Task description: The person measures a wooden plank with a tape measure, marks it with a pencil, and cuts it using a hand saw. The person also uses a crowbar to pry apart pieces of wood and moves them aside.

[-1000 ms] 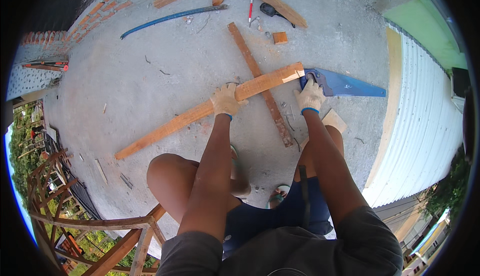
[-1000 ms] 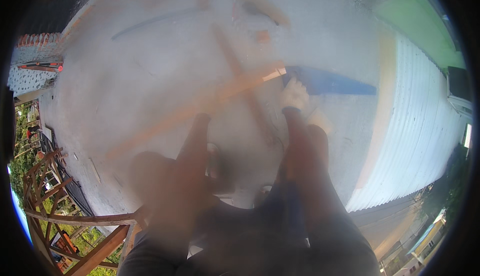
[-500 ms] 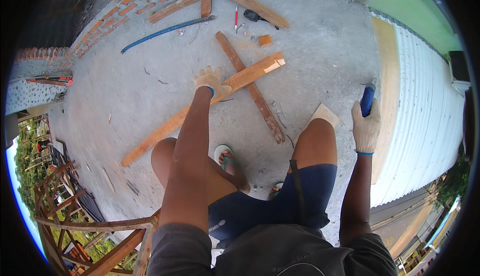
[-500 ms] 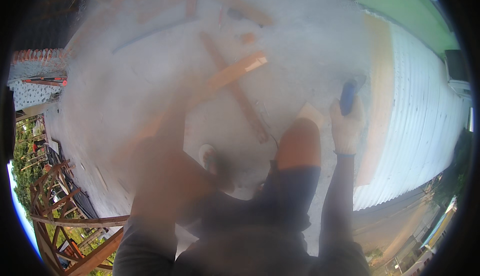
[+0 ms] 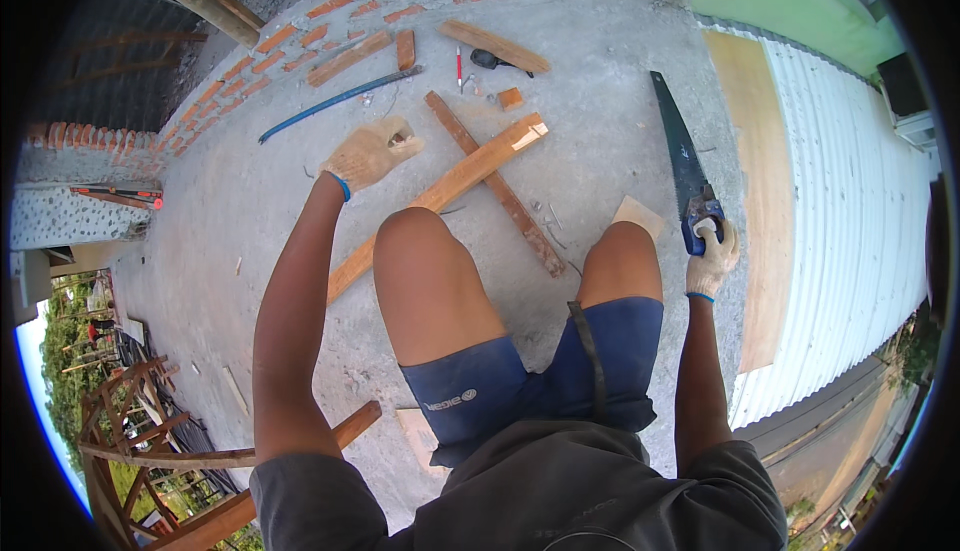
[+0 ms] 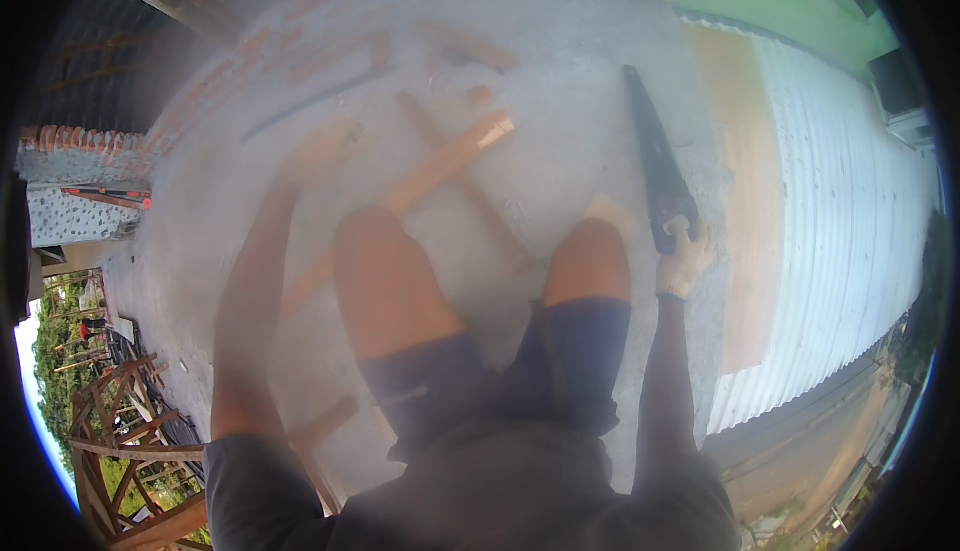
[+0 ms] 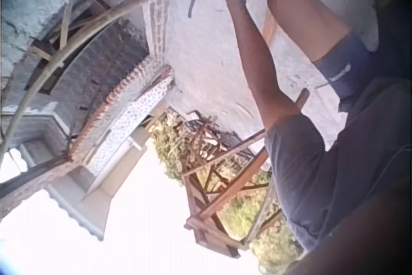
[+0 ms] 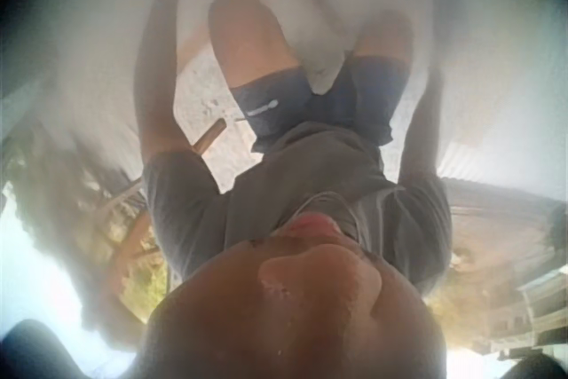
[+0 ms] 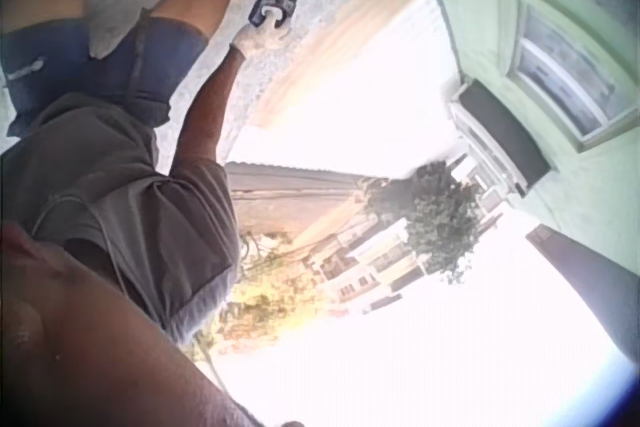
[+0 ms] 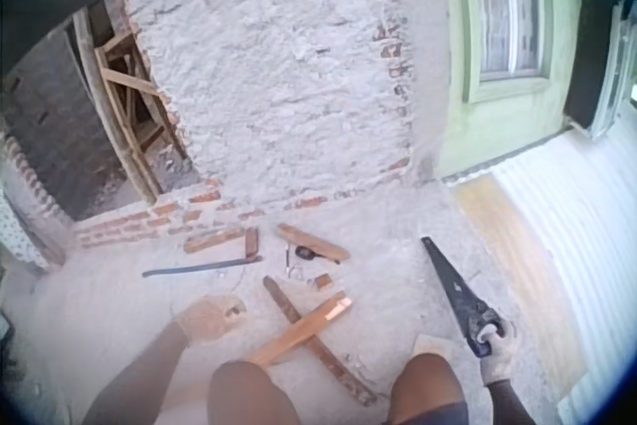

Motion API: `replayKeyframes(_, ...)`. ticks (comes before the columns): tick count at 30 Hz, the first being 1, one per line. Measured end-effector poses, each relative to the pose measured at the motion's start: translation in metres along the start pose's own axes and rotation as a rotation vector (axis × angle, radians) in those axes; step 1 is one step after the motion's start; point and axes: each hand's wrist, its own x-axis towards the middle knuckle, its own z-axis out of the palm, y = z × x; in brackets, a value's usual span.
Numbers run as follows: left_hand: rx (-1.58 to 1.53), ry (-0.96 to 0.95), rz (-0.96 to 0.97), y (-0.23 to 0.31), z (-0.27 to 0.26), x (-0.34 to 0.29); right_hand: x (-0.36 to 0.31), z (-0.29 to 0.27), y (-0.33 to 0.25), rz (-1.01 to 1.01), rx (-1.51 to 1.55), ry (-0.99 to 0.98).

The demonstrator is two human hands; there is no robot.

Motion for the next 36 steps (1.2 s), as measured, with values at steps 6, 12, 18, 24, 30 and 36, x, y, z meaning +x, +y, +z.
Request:
replayKeyframes(6, -0.211, 0.075, -0.337, -0.013, 0.035, -0.158, -0.051, 0.048, 0.048, 0.39, 0.076, -0.159)
replayKeyframes(12, -0.129, -1.142, -0.091, 0.129, 0.072, -0.315, -0.074, 0.074, 0.047, 0.386, 0.164, -0.345)
replayKeyframes(18, -0.384, -0.815, -0.253, 0.158, 0.04, -0.323, -0.072, 0.077, 0.036, 0.587, 0.3, -0.431)
replayKeyframes(24, -0.55, -0.927, -0.341, 0.229, -0.032, -0.309, -0.042, 0.1, 0.057, 1.293, 0.368, -0.448)
replayKeyframes(30, -0.423, -1.118, -0.216, 0.255, -0.078, -0.217, -0.049, 0.146, 0.09, 1.624, 0.391, -0.477)
replayKeyframes(36, -0.396, -0.512, -0.178, 0.159, -0.04, -0.045, -0.057, 0.121, 0.13, 1.309, 0.748, -0.492)
